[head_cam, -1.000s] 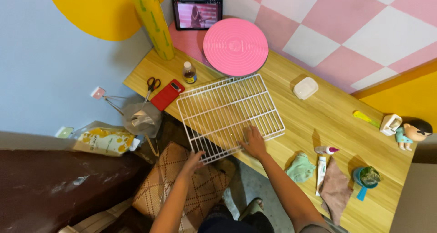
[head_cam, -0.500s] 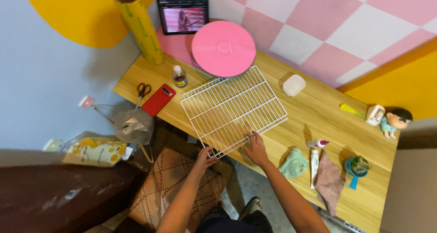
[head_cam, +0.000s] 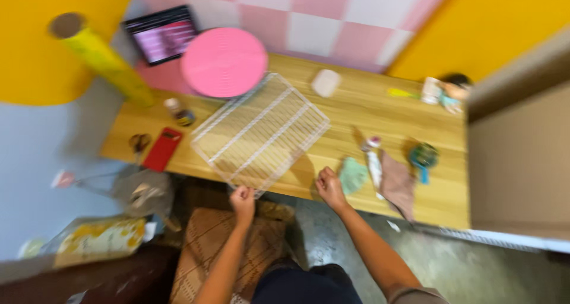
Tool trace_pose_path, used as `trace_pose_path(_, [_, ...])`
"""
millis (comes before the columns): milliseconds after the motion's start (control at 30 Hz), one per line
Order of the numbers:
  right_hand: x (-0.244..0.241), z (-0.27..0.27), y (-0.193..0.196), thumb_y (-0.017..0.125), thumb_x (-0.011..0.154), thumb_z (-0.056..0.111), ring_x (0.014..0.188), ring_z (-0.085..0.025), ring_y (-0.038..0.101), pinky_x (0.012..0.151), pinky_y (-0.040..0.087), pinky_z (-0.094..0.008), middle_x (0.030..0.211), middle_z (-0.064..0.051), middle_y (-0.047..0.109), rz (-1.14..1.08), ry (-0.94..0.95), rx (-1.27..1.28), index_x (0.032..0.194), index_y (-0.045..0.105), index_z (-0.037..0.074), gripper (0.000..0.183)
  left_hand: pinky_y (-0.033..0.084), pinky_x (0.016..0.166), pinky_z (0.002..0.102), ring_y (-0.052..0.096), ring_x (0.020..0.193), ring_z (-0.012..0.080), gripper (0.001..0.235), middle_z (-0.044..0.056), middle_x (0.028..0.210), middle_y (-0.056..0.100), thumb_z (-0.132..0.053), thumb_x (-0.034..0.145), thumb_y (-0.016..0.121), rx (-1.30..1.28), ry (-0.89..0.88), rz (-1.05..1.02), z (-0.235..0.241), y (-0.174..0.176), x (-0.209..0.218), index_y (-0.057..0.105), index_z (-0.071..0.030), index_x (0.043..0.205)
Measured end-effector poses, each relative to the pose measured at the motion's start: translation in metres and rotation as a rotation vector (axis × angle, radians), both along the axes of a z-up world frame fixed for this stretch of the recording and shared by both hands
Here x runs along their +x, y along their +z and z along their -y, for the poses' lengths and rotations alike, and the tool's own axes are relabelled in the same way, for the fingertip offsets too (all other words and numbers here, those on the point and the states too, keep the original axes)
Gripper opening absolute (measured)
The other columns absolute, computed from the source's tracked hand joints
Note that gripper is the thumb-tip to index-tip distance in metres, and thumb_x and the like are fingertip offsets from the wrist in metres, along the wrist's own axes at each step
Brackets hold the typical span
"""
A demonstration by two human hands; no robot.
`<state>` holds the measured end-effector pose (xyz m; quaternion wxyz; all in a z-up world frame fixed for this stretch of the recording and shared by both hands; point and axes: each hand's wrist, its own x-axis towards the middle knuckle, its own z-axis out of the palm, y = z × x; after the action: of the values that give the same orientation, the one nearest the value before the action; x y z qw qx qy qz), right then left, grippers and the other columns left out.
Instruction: The person cleans a stove by removing a rack and burner caps, wiping the stovetop surface with a cloth, and then wiping and replacing the burner components.
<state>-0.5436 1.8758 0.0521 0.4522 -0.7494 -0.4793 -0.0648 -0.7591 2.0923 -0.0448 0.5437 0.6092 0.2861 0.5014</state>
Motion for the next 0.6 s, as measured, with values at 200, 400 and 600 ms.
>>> trace_pose_path(200, [-0.017,0.143,-0.007,0.064,0.078,-0.004,0.066,-0.031,0.051,0.061,0.043,-0.041,0.075,-0.015,0.044,0.008,-0.290,0.168,0.072,0.046,-0.001,0.020,0.030,0.053,0.031,0.028,0.063,0.0100,0.037,0.004,0.064,0.025,0.000,0.082,0.066,0.185,-0.131,-0.133,0.088,0.023,0.046,0.033,-0.004,0.068])
trace_pose_path(400, [-0.058,0.350,-0.077,0.066,0.079,0.005,0.063,-0.021,0.054,0.057,0.047,-0.037,0.073,-0.008,0.052,-0.201,-0.750,0.328,0.083,0.057,0.002,0.010,0.030,0.051,0.034,0.028,0.061,0.0107,0.038,0.006,0.061,0.027,-0.006,0.078,0.071,0.250,-0.421,-0.252,0.234,0.009,0.092,0.036,-0.005,0.065])
trace_pose_path(600, [-0.105,0.508,-0.109,0.065,0.086,0.005,0.064,-0.020,0.044,0.060,0.037,-0.035,0.071,-0.009,0.045,-0.213,-1.119,0.308,0.072,0.048,0.002,0.022,0.033,0.051,0.035,0.032,0.057,0.0118,0.035,0.006,0.056,0.032,-0.007,0.080,0.069,0.324,-0.555,-0.262,0.342,-0.006,0.124,0.038,-0.004,0.065])
